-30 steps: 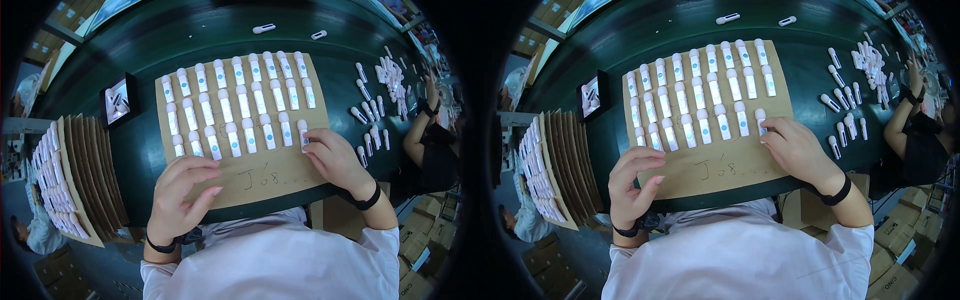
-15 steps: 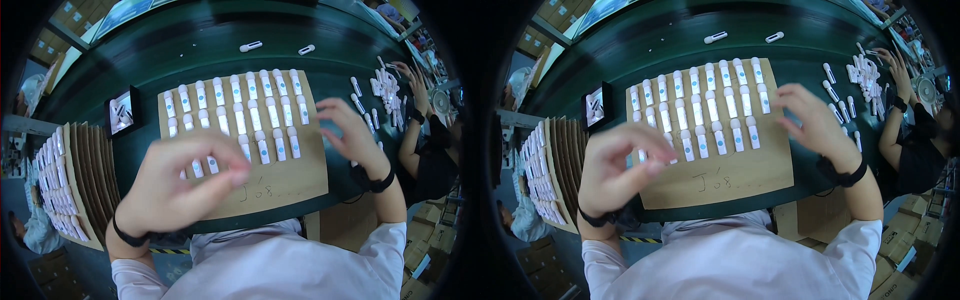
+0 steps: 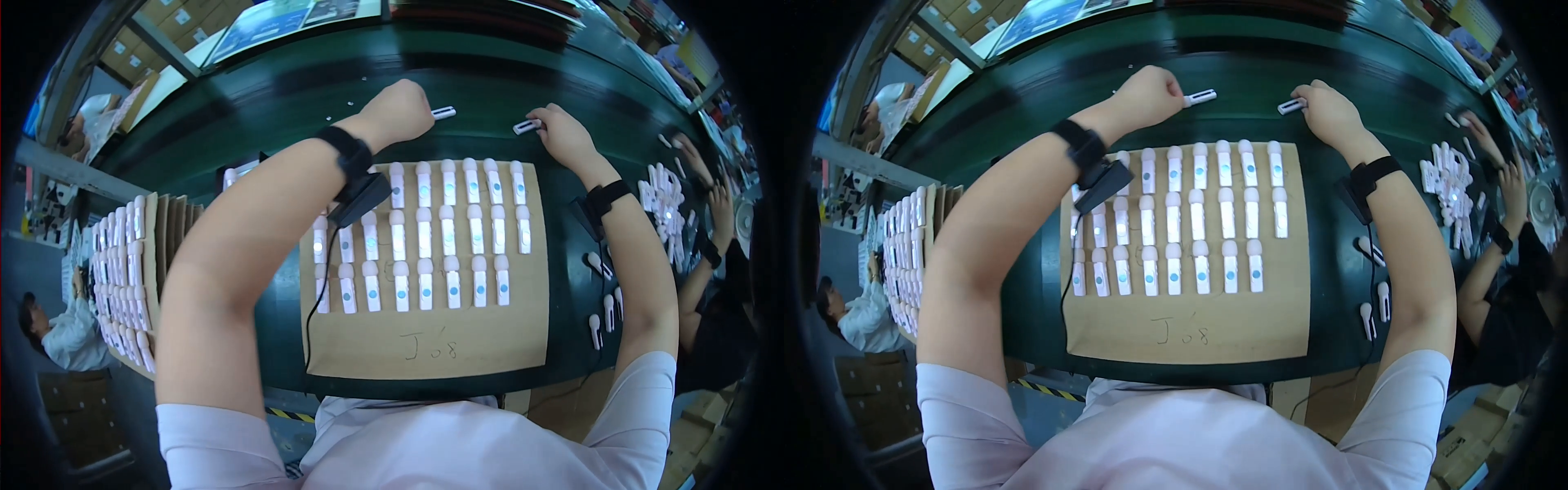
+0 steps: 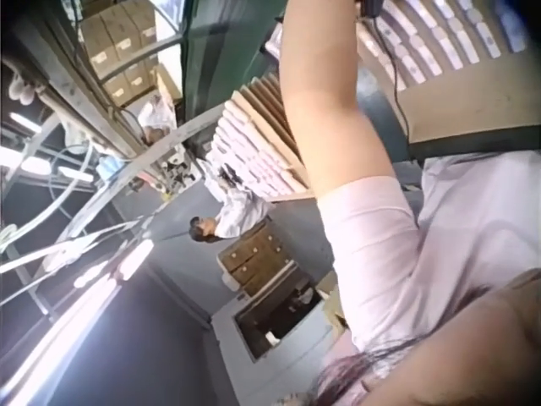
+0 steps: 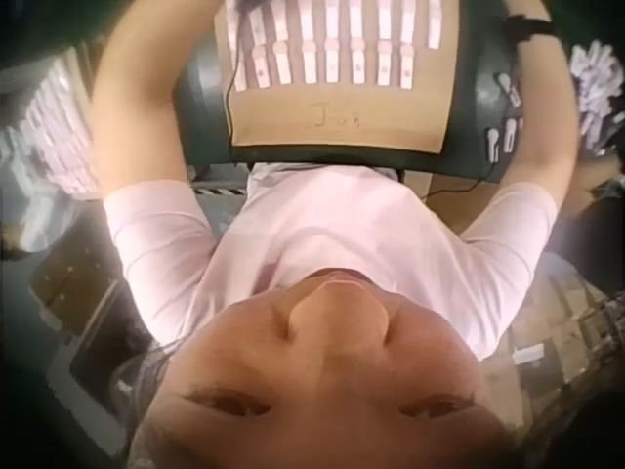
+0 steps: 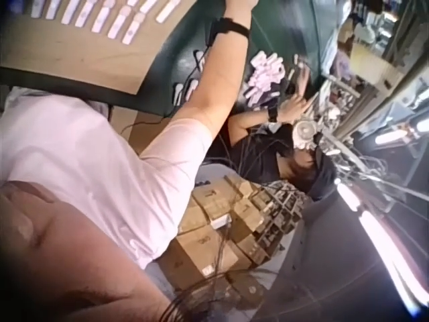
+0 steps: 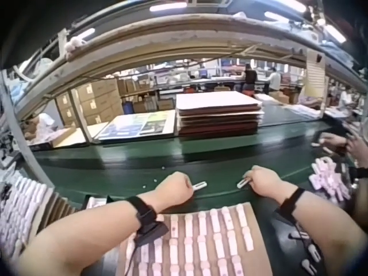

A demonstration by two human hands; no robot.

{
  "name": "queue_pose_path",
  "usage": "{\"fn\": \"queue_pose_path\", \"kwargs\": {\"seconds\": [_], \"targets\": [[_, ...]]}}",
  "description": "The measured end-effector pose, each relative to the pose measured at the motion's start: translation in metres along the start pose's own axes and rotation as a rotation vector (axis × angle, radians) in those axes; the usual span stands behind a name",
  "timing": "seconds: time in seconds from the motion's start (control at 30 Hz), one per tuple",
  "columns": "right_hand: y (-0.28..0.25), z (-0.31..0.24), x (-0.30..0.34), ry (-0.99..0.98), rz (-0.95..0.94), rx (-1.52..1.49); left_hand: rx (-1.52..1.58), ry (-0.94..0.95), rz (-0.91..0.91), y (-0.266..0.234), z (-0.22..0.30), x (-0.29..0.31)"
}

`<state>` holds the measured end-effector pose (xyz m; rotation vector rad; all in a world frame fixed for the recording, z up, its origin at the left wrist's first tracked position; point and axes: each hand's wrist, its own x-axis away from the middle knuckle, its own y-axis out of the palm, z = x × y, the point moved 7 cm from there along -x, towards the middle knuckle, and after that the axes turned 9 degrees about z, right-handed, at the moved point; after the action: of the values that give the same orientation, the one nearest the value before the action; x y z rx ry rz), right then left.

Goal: The person picks up a microphone and a receiver from the table, aligns them, and presses them together by hand. They then place the joined unit onto a cardboard sheet and repeat the process with additional units.

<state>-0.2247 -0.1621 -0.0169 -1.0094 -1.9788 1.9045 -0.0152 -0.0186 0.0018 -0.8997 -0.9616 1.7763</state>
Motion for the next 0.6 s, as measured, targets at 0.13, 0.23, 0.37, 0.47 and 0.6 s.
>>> {"fn": "queue_pose_path", "kwargs": {"seconds": [0.13, 0.23, 0.37, 0.47, 0.6], "targets": [[0.022, -0.012, -0.023, -0.191, 0.011, 0.011, -0.093, -0.036, 0.003, 0.019, -0.027, -0.023], [0.019, -0.010, -0.019, -0.216, -0.003, 0.084, -0.095, -0.095, -0.147, 0.027, -0.008, -0.023], [0.012, -0.005, -0.019, -0.187, 0.118, -0.146, -0.137, -0.210, -0.074, 0.028, -0.028, -0.025], [0.018, 0.029, -0.015, 0.089, 0.107, -0.619, -0.075, -0.179, -0.051, 0.018, -0.023, -0.018], [-0.013, 0.012, 0.026, 0.328, 0.086, -1.168, 0.153, -0.105, 0.097, -0.001, -0.006, -0.014]]}}
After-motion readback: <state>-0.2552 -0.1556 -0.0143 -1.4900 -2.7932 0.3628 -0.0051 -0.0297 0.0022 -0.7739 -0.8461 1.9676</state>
